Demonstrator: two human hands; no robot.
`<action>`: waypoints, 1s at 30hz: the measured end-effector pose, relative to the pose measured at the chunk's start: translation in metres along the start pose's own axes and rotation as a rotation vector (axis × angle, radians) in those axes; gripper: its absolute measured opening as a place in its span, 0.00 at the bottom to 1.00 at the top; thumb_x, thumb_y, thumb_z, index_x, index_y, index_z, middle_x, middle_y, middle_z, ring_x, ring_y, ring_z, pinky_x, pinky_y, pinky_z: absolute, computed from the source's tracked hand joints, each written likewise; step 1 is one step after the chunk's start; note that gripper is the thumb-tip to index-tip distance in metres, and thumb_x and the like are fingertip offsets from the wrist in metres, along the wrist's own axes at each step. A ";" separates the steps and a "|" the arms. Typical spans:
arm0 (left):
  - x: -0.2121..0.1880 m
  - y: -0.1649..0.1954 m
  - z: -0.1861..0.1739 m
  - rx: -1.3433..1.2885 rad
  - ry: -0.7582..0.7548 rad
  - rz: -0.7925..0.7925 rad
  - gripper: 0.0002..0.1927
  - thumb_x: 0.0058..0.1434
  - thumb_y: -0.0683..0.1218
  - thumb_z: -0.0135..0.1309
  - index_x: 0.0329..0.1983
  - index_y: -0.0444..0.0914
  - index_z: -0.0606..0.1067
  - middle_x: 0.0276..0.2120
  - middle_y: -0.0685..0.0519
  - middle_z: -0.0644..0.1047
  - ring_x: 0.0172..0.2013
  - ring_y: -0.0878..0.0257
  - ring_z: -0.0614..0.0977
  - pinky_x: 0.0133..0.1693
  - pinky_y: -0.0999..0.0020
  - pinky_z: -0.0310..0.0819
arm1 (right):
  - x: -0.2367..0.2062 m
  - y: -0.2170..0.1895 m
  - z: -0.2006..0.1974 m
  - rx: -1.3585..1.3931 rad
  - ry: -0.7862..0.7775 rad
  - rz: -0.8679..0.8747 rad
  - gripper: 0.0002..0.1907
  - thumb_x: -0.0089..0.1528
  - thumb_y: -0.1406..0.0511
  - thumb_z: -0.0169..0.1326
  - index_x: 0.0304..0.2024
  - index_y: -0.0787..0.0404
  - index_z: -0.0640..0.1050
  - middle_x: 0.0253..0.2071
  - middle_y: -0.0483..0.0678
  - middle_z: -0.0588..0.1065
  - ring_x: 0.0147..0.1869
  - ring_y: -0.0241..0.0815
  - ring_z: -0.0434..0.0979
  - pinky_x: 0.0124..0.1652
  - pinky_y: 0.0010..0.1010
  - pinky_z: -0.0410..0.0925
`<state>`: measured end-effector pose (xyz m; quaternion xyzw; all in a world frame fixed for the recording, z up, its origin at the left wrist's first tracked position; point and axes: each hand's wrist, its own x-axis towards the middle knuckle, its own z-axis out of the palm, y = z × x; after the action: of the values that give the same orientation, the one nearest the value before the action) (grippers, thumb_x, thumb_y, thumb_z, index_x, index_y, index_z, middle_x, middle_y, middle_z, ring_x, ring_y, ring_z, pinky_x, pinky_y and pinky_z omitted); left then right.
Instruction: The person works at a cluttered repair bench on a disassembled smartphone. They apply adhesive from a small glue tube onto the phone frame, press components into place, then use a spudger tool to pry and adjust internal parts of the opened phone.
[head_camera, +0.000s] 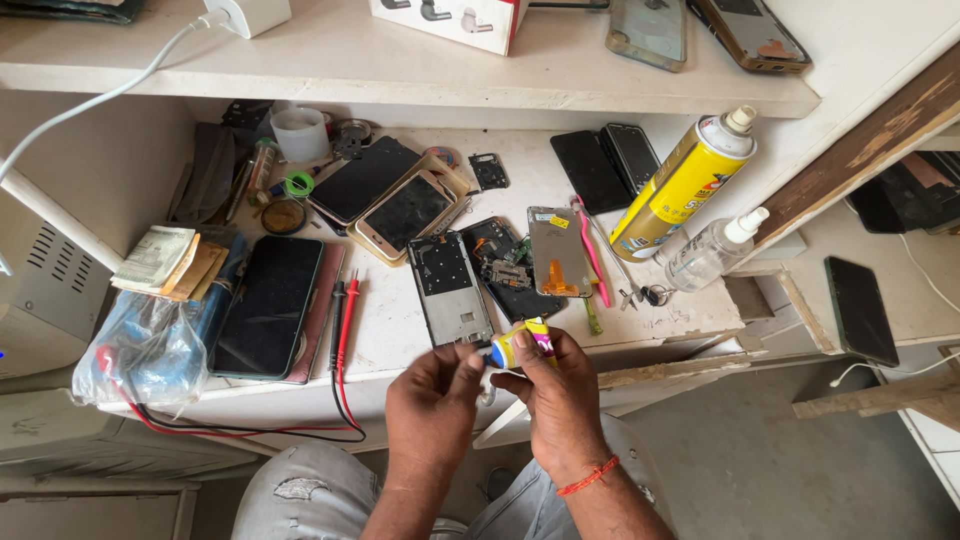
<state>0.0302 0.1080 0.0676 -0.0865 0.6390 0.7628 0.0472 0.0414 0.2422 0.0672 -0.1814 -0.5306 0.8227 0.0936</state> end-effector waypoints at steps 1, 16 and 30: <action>-0.001 0.001 0.000 -0.028 0.000 0.132 0.21 0.56 0.51 0.60 0.47 0.32 0.79 0.34 0.53 0.84 0.32 0.72 0.82 0.34 0.77 0.77 | 0.000 0.001 0.000 -0.002 0.006 0.003 0.14 0.61 0.61 0.61 0.45 0.62 0.77 0.39 0.48 0.80 0.42 0.40 0.81 0.40 0.40 0.77; 0.002 -0.002 -0.006 -0.046 0.003 -0.347 0.24 0.68 0.54 0.56 0.35 0.26 0.81 0.25 0.47 0.82 0.24 0.63 0.81 0.27 0.70 0.78 | -0.002 0.004 0.001 -0.006 0.005 -0.007 0.15 0.61 0.60 0.61 0.45 0.63 0.77 0.42 0.51 0.80 0.43 0.39 0.81 0.42 0.42 0.78; 0.002 -0.003 -0.015 -0.320 0.009 -0.238 0.10 0.59 0.43 0.61 0.40 0.31 0.79 0.31 0.49 0.84 0.30 0.64 0.85 0.33 0.70 0.79 | 0.001 -0.008 0.028 -0.212 -0.226 -0.010 0.22 0.62 0.58 0.62 0.51 0.67 0.77 0.40 0.49 0.79 0.39 0.36 0.78 0.38 0.32 0.73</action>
<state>0.0299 0.0934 0.0612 -0.1713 0.4950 0.8434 0.1195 0.0295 0.2225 0.0850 -0.0938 -0.6228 0.7766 0.0178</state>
